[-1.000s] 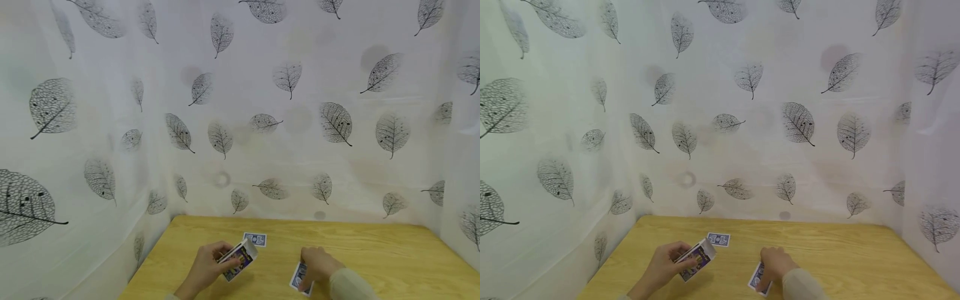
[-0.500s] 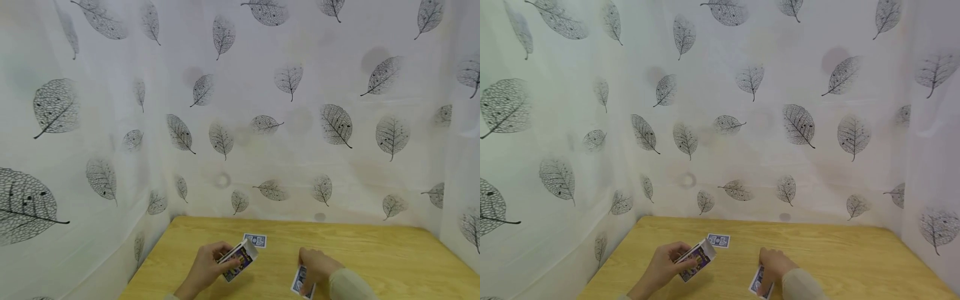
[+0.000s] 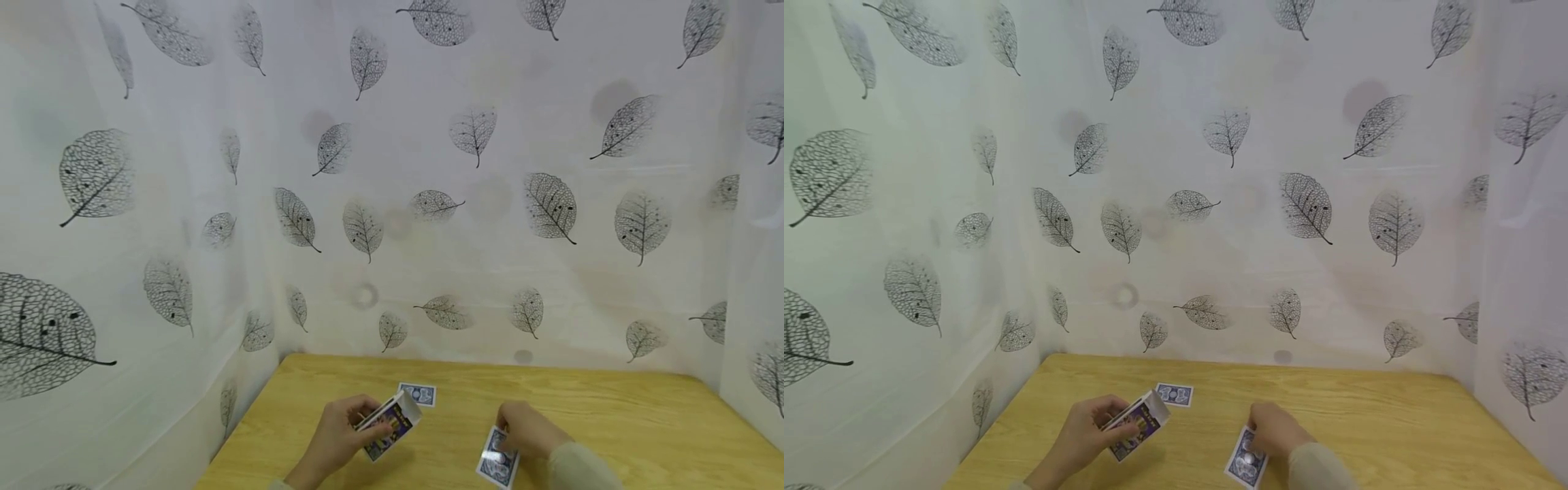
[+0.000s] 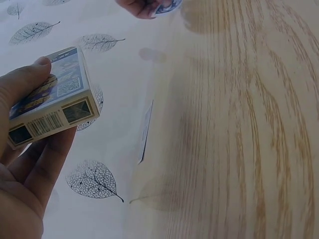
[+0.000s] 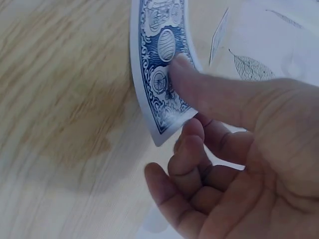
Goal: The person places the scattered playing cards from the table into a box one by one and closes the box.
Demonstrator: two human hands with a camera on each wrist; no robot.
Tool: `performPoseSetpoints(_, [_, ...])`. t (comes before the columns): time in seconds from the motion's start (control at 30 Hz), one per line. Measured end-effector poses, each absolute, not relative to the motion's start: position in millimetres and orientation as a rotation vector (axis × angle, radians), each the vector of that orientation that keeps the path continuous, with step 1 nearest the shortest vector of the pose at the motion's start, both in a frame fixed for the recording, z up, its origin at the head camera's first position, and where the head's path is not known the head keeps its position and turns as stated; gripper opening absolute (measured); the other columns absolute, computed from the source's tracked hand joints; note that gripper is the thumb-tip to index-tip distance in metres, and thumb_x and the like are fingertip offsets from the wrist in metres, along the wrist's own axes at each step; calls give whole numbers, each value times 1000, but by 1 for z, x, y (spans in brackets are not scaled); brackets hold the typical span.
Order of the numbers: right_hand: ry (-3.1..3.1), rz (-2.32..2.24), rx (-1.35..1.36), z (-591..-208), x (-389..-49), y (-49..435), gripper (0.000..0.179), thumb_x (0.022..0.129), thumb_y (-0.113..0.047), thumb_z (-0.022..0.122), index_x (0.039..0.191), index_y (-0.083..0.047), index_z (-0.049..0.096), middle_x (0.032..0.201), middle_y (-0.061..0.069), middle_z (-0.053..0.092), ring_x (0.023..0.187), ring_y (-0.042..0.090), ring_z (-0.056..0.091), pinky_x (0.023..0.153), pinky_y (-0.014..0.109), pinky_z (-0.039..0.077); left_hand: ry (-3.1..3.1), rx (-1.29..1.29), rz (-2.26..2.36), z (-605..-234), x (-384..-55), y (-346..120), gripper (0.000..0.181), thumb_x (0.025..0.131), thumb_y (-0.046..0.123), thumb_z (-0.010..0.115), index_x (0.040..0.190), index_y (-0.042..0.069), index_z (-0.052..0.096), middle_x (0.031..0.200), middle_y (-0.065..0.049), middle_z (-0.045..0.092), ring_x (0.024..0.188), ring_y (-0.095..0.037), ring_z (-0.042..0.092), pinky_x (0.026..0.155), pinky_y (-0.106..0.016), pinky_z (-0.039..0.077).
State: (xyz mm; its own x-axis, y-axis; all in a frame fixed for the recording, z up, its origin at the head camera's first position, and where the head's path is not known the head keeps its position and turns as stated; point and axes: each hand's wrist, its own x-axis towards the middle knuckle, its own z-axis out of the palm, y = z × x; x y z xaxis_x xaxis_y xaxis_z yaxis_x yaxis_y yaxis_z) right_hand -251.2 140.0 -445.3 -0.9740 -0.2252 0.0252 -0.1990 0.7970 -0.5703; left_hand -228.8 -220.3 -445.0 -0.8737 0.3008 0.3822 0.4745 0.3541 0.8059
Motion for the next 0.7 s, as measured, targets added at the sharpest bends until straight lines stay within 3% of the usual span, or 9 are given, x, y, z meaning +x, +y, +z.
performPoseSetpoints(0.2, [3038,-930,-381,-439,-254,146,17,87,2,81,84,-6,66,80,1,64,73,15,58,65,27,53,-2455,-686,-1541,-444,-229,-220,23,89,28,89,101,12,78,93,-7,81,70,-4,70,62,-21,62])
performPoseSetpoints(0.37, [3035,-1018,-357,-428,-255,150,15,90,0,80,84,-8,68,78,0,66,72,13,60,64,26,54,-2451,-678,-1555,-444,-230,-221,23,89,28,89,100,12,77,92,-6,81,69,-4,70,62,-22,62])
performPoseSetpoints(0.7, [3046,-1159,-599,-413,-246,156,9,95,-8,78,88,-8,71,78,-3,70,69,6,62,62,20,55,-2447,-670,-1567,-445,-230,-221,23,89,28,89,100,12,77,92,-6,80,70,-4,70,62,-21,62])
